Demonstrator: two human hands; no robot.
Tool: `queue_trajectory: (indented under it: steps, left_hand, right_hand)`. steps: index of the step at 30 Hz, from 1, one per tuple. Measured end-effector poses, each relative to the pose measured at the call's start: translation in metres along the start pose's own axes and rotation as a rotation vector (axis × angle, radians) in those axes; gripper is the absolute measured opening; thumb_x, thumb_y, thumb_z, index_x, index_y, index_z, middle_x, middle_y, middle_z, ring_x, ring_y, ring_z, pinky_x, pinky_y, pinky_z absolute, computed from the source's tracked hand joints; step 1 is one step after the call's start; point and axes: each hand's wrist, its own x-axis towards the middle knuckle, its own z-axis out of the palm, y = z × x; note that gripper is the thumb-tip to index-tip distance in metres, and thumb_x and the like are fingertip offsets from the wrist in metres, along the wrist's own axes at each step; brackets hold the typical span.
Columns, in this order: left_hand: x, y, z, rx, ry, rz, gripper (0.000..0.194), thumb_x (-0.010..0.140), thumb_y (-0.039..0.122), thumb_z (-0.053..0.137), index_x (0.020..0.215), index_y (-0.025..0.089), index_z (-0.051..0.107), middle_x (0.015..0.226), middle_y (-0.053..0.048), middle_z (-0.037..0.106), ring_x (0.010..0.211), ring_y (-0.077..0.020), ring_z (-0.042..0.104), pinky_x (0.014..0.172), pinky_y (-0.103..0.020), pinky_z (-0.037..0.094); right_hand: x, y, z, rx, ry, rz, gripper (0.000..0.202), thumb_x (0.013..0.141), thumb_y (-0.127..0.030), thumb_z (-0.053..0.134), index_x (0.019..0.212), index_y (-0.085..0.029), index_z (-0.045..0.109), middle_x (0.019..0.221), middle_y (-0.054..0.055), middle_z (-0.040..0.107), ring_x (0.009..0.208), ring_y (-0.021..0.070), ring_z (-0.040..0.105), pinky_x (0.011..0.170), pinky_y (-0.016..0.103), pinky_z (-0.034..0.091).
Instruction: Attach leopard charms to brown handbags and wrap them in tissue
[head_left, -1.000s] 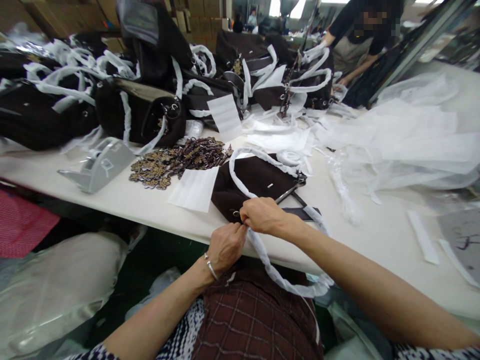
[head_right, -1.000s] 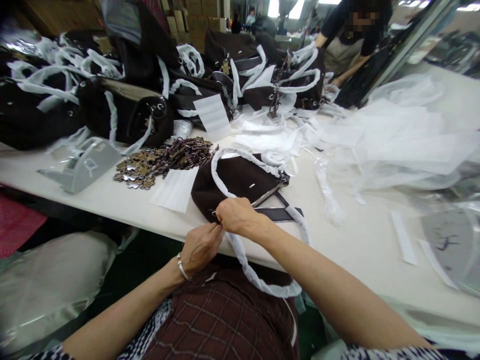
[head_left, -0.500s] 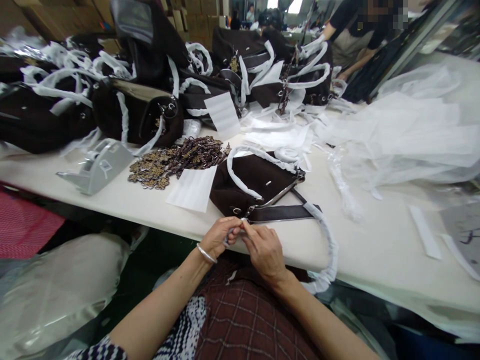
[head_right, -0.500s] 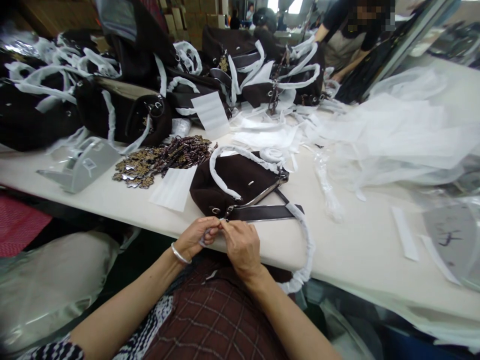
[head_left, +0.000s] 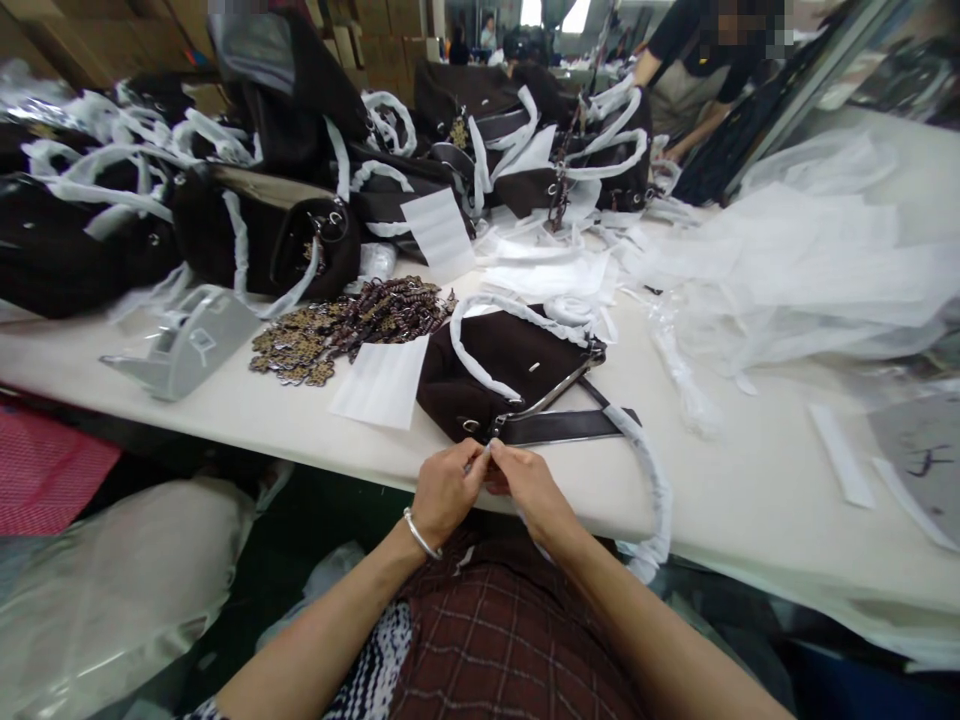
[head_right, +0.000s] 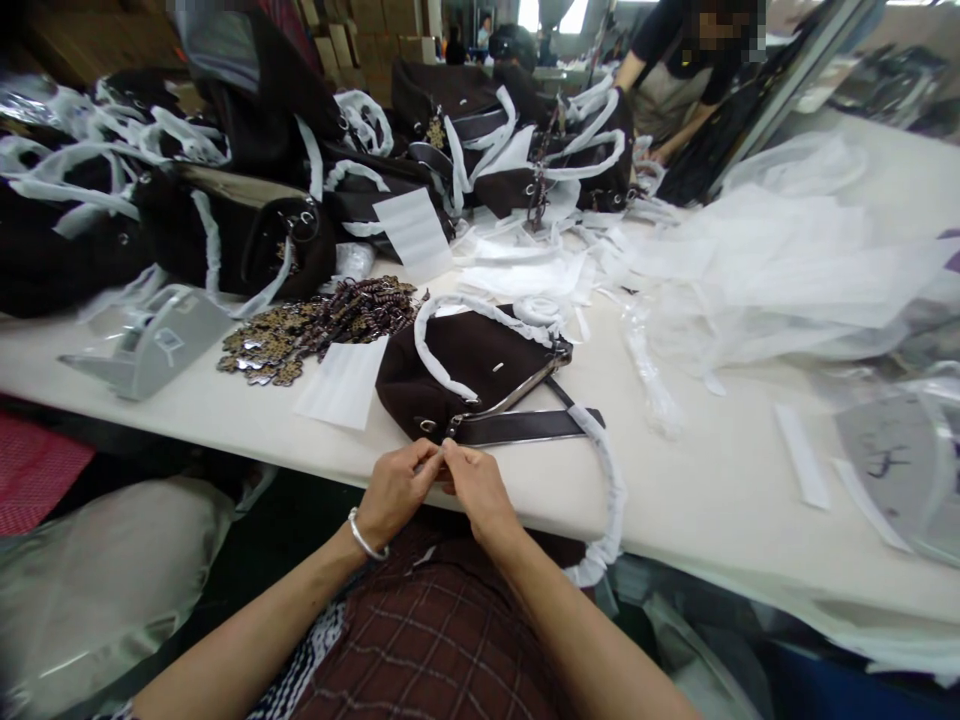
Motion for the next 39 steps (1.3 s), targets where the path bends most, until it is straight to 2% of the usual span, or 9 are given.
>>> queue_trajectory:
  steps: [5, 14, 19, 23, 26, 29, 31, 35, 39]
  left_hand:
    - [-0.011, -0.001, 0.006, 0.058, -0.034, 0.002, 0.02, 0.096, 0.032, 0.044, 0.098, 0.022, 0.061, 0.094, -0.006, 0.071, 0.084, -0.0201, 0.066, 0.075, -0.028, 0.045]
    - [-0.051, -0.012, 0.005, 0.474, -0.355, -0.059, 0.039, 0.098, 0.031, 0.033, 0.129, 0.012, 0.047, 0.088, -0.017, 0.072, 0.078, -0.0295, 0.07, 0.061, -0.031, 0.046]
    - [-0.068, -0.02, -0.013, 0.444, -0.538, 0.015, 0.024, 0.096, 0.034, 0.042, 0.097, 0.019, 0.06, 0.083, -0.01, 0.072, 0.074, -0.0255, 0.07, 0.063, -0.03, 0.047]
    - [-0.06, -0.024, -0.035, 0.412, -0.176, 0.142, 0.022, 0.098, 0.029, 0.04, 0.098, 0.021, 0.06, 0.093, -0.007, 0.069, 0.088, -0.0214, 0.066, 0.077, -0.031, 0.049]
    - [-0.031, -0.019, -0.039, 0.525, 0.136, 0.332, 0.029, 0.093, 0.025, 0.05, 0.122, 0.02, 0.056, 0.124, -0.013, 0.061, 0.12, -0.0285, 0.053, 0.102, -0.044, 0.04]
    - [0.006, -0.018, -0.03, 0.61, 0.156, 0.476, 0.058, 0.086, 0.02, 0.062, 0.14, 0.021, 0.042, 0.147, -0.014, 0.043, 0.14, -0.0331, 0.031, 0.115, -0.055, 0.02]
    - [0.027, -0.023, -0.022, 0.629, 0.136, 0.51, 0.06, 0.084, 0.019, 0.062, 0.14, 0.019, 0.041, 0.144, -0.015, 0.046, 0.138, -0.0326, 0.034, 0.116, -0.056, 0.017]
    - [0.056, -0.03, -0.019, 0.628, 0.127, 0.547, 0.029, 0.088, 0.015, 0.052, 0.116, 0.017, 0.06, 0.109, -0.013, 0.065, 0.108, -0.027, 0.057, 0.109, -0.05, 0.031]
    - [0.08, -0.011, -0.045, 0.464, 0.235, 0.507, 0.014, 0.089, 0.015, 0.048, 0.097, 0.017, 0.06, 0.091, -0.009, 0.06, 0.09, -0.024, 0.056, 0.087, -0.041, 0.046]
  right_hand:
    - [0.008, 0.007, 0.01, 0.45, 0.074, 0.115, 0.041, 0.056, -0.049, 0.082, 0.074, -0.014, 0.07, 0.07, 0.004, 0.07, 0.064, 0.0155, 0.061, 0.064, 0.028, 0.049]
    - [0.008, 0.012, 0.02, 0.646, 0.12, 0.22, 0.021, 0.086, -0.03, 0.065, 0.072, -0.014, 0.061, 0.074, 0.006, 0.071, 0.073, 0.0175, 0.07, 0.071, 0.03, 0.056]
    - [0.007, 0.004, 0.008, 0.678, 0.016, 0.315, 0.019, 0.093, -0.029, 0.056, 0.085, -0.013, 0.06, 0.075, 0.005, 0.071, 0.071, 0.0165, 0.071, 0.071, 0.031, 0.057]
    - [-0.012, -0.003, -0.022, 0.516, -0.284, 0.316, 0.052, 0.09, -0.057, 0.052, 0.106, -0.007, 0.059, 0.094, 0.017, 0.072, 0.082, 0.0219, 0.072, 0.077, 0.037, 0.057]
    - [-0.037, -0.008, -0.051, 0.33, -0.339, 0.292, 0.058, 0.087, -0.057, 0.057, 0.117, -0.008, 0.055, 0.102, 0.02, 0.07, 0.086, 0.0232, 0.072, 0.075, 0.036, 0.058]
    - [-0.065, -0.012, -0.082, 0.192, -0.336, 0.276, 0.054, 0.085, -0.051, 0.063, 0.12, -0.01, 0.055, 0.104, 0.018, 0.069, 0.085, 0.0223, 0.072, 0.067, 0.03, 0.059]
    - [-0.082, -0.01, -0.099, 0.141, -0.404, 0.276, 0.053, 0.085, -0.05, 0.063, 0.119, -0.01, 0.056, 0.102, 0.018, 0.07, 0.082, 0.0227, 0.072, 0.059, 0.027, 0.058]
    - [-0.109, 0.009, -0.116, 0.032, -0.512, 0.305, 0.053, 0.08, -0.049, 0.067, 0.118, -0.012, 0.059, 0.099, 0.014, 0.07, 0.081, 0.0231, 0.071, 0.054, 0.025, 0.056]
    - [-0.113, 0.034, -0.119, -0.199, -0.412, 0.239, 0.042, 0.078, -0.04, 0.066, 0.113, -0.015, 0.066, 0.095, 0.009, 0.07, 0.08, 0.0162, 0.068, 0.066, 0.022, 0.052]
